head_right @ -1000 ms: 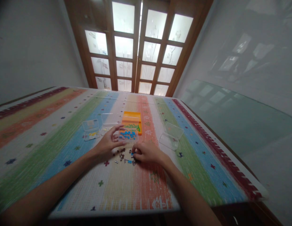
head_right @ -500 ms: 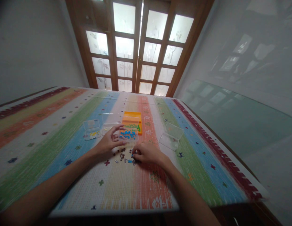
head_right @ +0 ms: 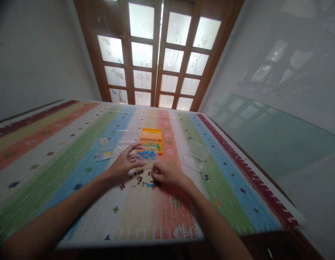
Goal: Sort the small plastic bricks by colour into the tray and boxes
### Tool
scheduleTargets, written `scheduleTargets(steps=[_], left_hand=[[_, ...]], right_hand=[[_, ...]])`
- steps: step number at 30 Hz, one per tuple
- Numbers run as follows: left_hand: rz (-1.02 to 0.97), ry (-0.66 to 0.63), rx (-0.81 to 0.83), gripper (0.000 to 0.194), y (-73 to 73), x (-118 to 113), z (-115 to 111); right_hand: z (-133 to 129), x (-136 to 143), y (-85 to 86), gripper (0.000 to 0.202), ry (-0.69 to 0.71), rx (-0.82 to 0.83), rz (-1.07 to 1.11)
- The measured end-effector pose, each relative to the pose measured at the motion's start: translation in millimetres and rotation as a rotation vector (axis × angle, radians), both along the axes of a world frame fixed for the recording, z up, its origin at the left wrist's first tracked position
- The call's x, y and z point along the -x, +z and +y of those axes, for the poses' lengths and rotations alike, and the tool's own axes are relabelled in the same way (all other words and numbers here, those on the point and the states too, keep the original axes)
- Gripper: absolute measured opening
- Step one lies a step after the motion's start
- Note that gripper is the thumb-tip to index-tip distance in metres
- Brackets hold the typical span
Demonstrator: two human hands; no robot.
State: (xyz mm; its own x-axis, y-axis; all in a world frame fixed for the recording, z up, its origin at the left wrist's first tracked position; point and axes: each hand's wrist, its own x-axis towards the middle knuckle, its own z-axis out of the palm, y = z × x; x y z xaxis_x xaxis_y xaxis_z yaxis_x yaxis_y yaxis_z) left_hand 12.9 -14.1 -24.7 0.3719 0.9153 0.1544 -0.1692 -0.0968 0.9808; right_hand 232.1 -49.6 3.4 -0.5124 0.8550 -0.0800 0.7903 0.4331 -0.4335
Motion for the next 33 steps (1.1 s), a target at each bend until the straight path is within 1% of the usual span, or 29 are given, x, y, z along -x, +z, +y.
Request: scheduleTargets(steps=[2,3,6,8,10,13,19,27,30,33], left_hand=[[0.004,0.004,0.004,0.072,0.8,-0.2,-0.7],[0.003,0.006,0.006,0.072,1.1,-0.4,-1.0],[-0.009,0.003,0.005,0.075,0.4,-0.9,-0.7],[-0.017,-0.002,0.002,0.077,-0.6,-1.1,0.2],[-0.02,-0.004,0.003,0.076,-1.3,-1.2,1.0],[-0.022,-0.003,0.009,0.075,-0.3,-1.1,0.9],[-0.015,-0.007,-0.005,0.073,2.9,-0.7,-1.0],[-0.005,-0.004,-0.008,0.074,3.0,-0.2,-0.6],[-0.001,-0.023,0.003,0.075,4.4,-0.5,-0.7],[-0.009,-0.031,0.001,0.076,4.8,-0.6,-0.1]], right_hand=[[-0.2,1.2,-0.9,0.008,-0.014,-0.041,-0.019],[-0.4,1.8,-0.8,0.008,-0.005,-0.029,-0.016],[-0.6,2.4,1.1,0.009,0.043,0.072,0.032],[-0.6,2.0,2.3,0.008,0.043,0.095,0.049],[-0.8,1.5,2.9,0.006,0.012,0.079,0.046],[-1.6,1.3,2.7,0.011,-0.027,0.054,0.02],[-2.7,2.3,0.4,0.019,-0.037,-0.016,-0.029],[-3.4,3.7,1.7,0.024,0.013,0.008,-0.018],[-3.9,4.5,2.5,0.022,0.011,0.014,-0.021],[-3.0,1.9,6.6,0.019,0.043,0.04,0.036]])
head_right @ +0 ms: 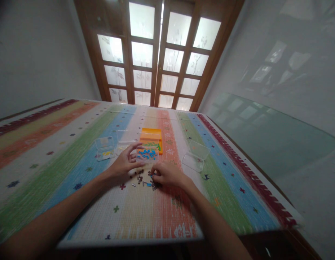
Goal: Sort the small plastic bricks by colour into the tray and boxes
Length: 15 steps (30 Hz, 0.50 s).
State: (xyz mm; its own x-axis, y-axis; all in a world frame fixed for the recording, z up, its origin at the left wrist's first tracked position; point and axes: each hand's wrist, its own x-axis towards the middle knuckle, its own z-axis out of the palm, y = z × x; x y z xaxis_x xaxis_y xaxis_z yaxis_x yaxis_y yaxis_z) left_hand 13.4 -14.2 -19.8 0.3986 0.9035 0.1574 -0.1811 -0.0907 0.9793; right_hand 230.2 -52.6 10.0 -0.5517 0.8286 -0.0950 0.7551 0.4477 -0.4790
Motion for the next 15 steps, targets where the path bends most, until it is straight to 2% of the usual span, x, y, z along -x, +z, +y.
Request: scheduleTargets(steps=[3,6,10,15], left_hand=[[0.002,-0.002,0.002,0.075,-0.8,0.6,0.4],[0.0,-0.016,-0.007,0.073,-2.3,1.3,0.1],[0.002,-0.03,0.001,0.075,-3.4,0.7,-1.4],[-0.016,-0.037,0.021,0.077,-3.6,-0.6,-2.6]], right_hand=[[4.0,-5.0,10.4,0.017,0.025,0.032,0.132],[12.9,-8.6,23.3,0.018,0.007,-0.018,0.229],[32.2,-8.0,32.4,0.02,0.0,-0.042,0.216],[56.7,-4.1,31.2,0.019,0.089,0.013,0.143]])
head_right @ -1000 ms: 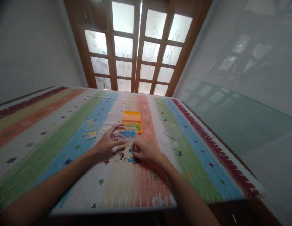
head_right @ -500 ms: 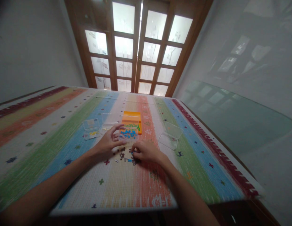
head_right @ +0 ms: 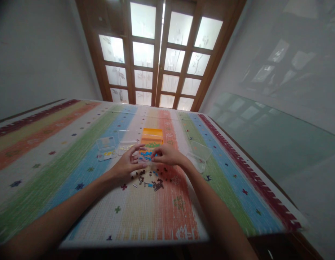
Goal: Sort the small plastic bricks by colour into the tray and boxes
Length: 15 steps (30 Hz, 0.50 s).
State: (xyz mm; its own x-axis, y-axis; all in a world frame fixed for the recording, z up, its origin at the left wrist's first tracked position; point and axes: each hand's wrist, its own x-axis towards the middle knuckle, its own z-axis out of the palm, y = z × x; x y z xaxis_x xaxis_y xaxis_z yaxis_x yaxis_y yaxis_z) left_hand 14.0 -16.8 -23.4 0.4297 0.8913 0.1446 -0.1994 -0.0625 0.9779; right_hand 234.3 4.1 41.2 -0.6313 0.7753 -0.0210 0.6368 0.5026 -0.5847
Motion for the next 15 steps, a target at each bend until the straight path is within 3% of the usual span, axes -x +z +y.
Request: scheduleTargets(steps=[5,15], left_hand=[[0.018,0.0,0.028,0.079,-1.2,0.8,0.4],[0.004,-0.017,0.028,0.079,0.3,0.8,1.2]], right_hand=[[8.3,4.2,-0.3,0.017,0.053,0.009,-0.053],[7.7,10.9,-4.8,0.011,-0.066,-0.103,-0.024]])
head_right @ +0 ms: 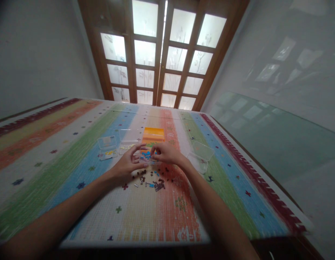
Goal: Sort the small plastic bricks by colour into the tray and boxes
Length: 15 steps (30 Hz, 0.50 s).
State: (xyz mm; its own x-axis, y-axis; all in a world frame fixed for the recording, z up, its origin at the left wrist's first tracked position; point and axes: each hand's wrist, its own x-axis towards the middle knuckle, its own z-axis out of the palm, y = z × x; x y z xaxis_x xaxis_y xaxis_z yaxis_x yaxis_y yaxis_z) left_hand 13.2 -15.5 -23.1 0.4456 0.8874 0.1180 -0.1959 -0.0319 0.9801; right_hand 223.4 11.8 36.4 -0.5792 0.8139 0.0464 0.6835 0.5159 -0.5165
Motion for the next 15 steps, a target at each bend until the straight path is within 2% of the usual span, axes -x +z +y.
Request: scheduleTargets(steps=[8,15], left_hand=[[-0.006,-0.01,0.023,0.081,-0.9,0.6,-0.8],[-0.006,-0.01,0.027,0.082,-2.4,0.7,-0.6]], right_hand=[[2.0,-7.5,11.5,0.005,0.095,0.11,-0.063],[0.9,-0.1,9.2,0.008,0.003,0.056,-0.096]])
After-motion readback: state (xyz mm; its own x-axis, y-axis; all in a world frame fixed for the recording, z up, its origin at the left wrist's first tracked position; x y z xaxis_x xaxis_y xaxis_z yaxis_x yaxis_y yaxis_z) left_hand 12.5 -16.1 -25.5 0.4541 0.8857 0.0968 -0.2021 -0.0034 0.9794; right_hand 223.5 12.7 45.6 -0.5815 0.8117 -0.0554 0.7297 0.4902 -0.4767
